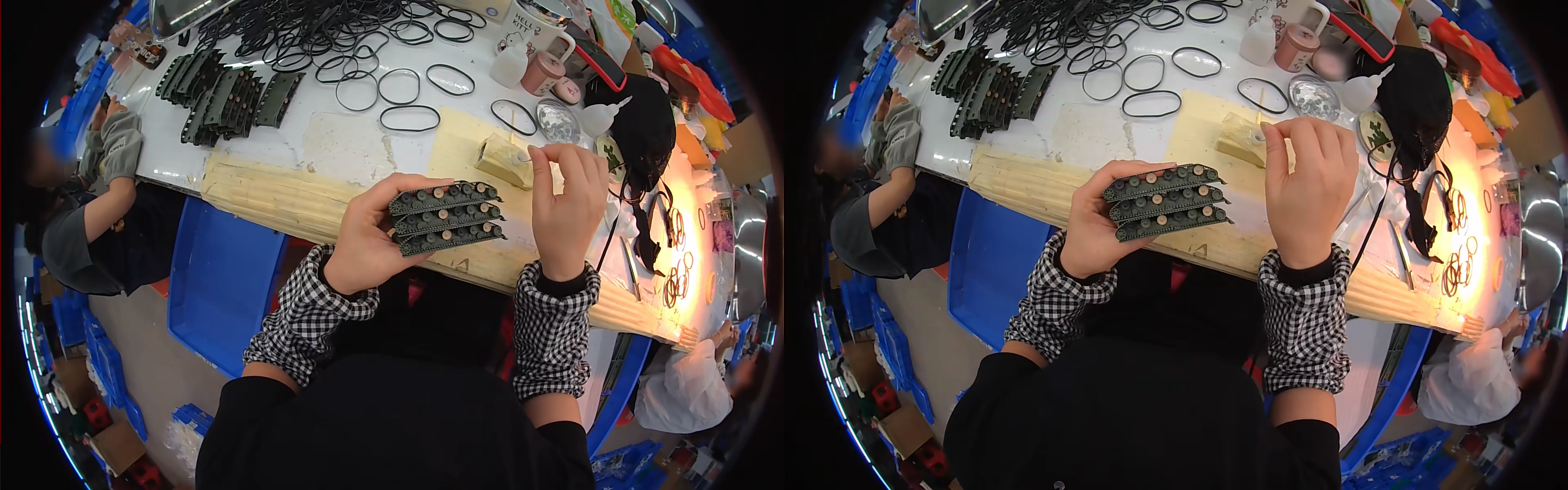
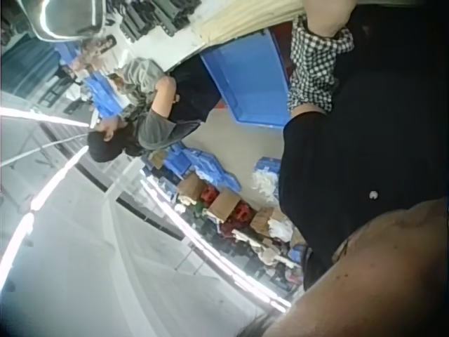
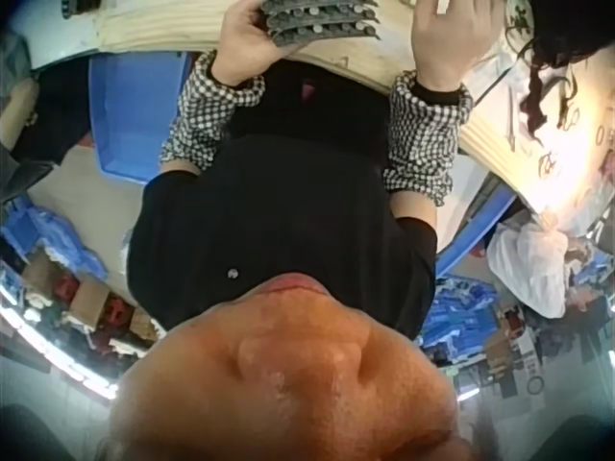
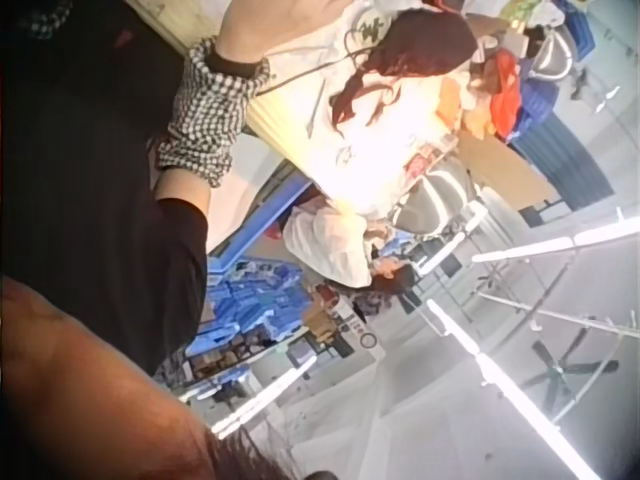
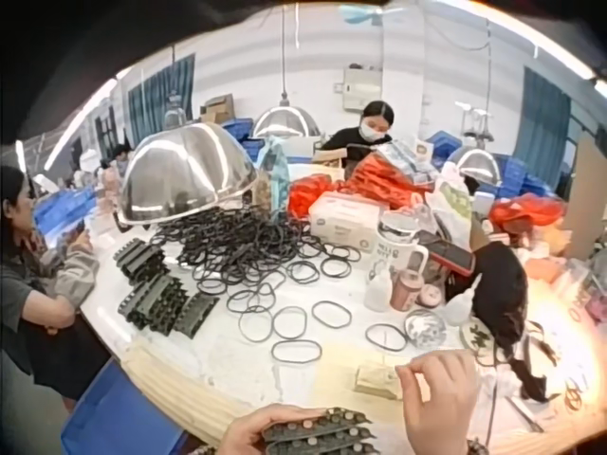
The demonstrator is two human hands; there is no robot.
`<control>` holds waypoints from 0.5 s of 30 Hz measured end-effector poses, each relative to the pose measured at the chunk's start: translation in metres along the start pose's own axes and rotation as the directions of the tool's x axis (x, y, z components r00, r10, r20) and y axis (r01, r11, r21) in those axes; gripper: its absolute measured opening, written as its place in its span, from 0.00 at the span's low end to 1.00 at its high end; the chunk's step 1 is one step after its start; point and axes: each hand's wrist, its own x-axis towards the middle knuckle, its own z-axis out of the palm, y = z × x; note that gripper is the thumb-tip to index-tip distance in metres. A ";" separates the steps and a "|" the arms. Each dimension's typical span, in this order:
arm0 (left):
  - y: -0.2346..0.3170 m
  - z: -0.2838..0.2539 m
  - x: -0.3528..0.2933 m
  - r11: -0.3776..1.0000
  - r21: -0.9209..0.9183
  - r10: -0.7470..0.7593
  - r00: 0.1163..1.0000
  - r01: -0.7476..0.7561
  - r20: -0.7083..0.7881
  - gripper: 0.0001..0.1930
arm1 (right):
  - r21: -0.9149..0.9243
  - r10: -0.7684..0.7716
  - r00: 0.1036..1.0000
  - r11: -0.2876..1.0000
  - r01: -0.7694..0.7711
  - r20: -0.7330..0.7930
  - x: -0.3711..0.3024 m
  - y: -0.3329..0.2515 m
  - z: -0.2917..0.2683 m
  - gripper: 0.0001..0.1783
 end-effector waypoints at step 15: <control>0.003 0.002 0.003 0.999 0.036 -0.012 1.000 0.012 0.001 0.27 | 0.719 0.082 0.982 0.671 -0.179 0.167 -0.017 -0.063 -0.017 0.06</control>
